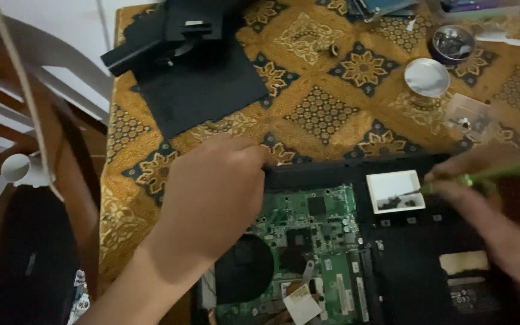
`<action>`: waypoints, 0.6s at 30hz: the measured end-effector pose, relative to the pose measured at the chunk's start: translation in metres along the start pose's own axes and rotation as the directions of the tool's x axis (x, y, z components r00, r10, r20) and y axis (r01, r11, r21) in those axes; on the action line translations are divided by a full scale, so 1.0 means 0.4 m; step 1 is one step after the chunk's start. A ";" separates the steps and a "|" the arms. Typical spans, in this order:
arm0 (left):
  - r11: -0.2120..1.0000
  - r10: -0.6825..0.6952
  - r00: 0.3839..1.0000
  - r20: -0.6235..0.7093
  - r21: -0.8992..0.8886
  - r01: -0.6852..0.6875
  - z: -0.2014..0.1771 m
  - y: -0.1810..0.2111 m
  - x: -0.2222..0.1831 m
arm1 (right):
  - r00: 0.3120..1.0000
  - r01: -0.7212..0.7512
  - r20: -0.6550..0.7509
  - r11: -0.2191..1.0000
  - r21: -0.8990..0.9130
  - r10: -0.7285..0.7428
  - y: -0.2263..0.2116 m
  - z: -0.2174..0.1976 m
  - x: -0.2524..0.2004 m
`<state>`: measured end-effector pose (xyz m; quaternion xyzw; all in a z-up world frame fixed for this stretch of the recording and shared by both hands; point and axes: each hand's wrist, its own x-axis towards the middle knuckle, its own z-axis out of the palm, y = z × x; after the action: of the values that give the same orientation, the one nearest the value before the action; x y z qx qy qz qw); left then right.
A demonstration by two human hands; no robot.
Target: The person is disassembling and reassembling a laptop, focusing on the casing and internal components like the motherboard, using a screwdriver.
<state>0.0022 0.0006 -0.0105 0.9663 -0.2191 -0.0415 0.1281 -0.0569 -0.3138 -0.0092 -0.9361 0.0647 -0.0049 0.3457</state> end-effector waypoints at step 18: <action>0.989 0.089 0.976 -0.200 -0.099 -0.110 0.018 -0.012 0.019 | 0.946 0.295 0.091 0.941 0.164 -0.312 0.000 -0.029 0.036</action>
<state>0.0101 -0.0002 -0.0188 0.9451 -0.2512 0.0479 0.2036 -0.0431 -0.3231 -0.0010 -0.9052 -0.1011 -0.0088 0.4127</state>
